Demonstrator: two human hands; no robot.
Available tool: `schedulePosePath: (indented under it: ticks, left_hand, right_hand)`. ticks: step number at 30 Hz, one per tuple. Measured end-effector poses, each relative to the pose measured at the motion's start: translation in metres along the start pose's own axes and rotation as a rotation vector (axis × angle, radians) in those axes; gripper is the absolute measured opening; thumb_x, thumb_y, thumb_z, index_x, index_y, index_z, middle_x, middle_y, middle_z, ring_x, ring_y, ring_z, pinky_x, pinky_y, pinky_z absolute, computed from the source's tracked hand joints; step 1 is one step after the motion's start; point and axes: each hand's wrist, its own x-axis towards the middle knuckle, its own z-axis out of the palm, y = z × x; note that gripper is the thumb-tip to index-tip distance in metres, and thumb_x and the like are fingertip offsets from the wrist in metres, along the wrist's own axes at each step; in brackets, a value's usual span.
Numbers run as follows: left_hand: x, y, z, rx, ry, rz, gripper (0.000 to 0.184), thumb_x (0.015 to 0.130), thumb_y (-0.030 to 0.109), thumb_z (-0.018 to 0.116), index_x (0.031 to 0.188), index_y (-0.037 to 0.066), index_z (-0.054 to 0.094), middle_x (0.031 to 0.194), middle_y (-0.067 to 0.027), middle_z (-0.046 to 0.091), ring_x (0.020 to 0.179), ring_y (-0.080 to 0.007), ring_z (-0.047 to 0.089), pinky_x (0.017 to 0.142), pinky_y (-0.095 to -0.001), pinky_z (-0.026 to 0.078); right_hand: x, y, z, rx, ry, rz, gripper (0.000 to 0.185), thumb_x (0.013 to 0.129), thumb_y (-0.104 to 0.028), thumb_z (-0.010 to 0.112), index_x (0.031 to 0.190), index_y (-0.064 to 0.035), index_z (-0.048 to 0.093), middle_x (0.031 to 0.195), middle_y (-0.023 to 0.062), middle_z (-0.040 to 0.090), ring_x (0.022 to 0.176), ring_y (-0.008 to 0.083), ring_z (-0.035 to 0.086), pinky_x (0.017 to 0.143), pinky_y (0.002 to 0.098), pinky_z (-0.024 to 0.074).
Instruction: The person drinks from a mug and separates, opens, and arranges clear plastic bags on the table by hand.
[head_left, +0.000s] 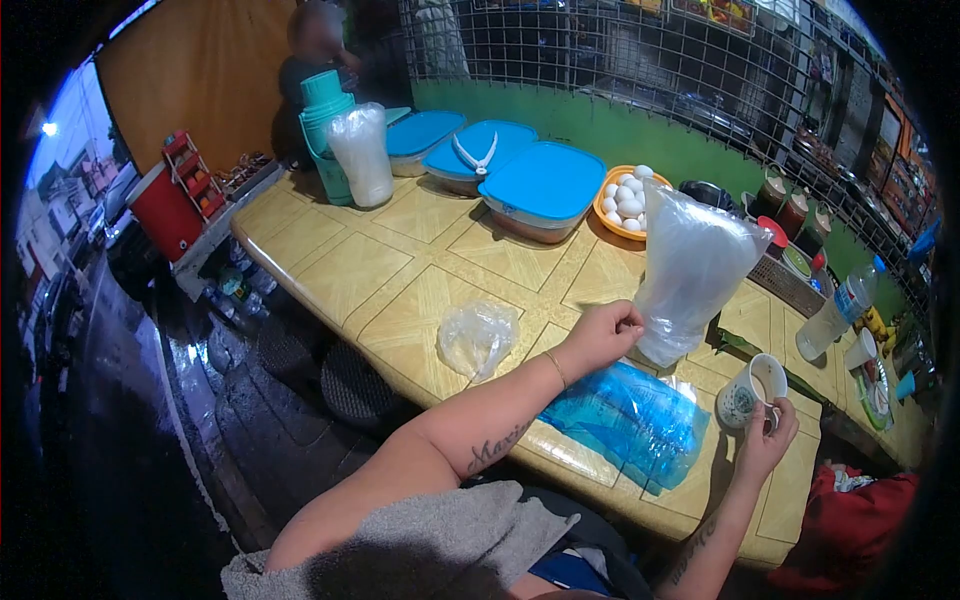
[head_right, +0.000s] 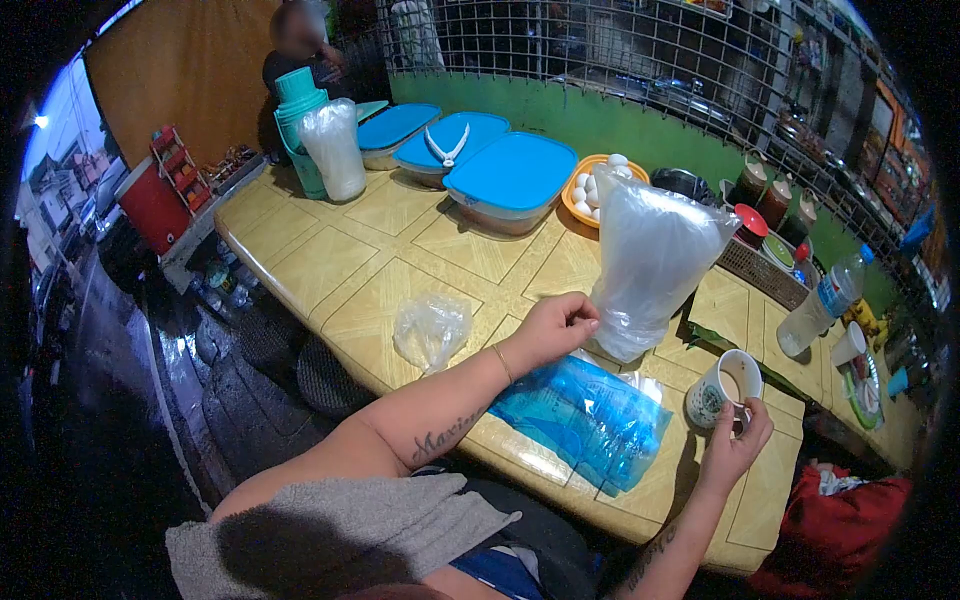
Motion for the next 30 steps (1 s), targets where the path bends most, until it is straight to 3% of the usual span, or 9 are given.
schedulePosePath:
  ticks: [30]
  left_hand:
    - [-0.001, 0.003, 0.000, 0.021, 0.011, -0.011, 0.013, 0.086, 0.012, 0.065, 0.094, 0.002, 0.063, 0.077, -0.0017, 0.063, 0.070, -0.0079, 0.055, 0.065, -0.0254, 0.047]
  right_hand:
    - [-0.002, 0.001, -0.002, -0.097, -0.003, -0.003, 0.030, 0.089, -0.013, 0.067, 0.114, -0.0025, 0.055, 0.107, 0.0106, 0.050, 0.095, 0.0224, 0.055, 0.084, 0.0336, 0.0459]
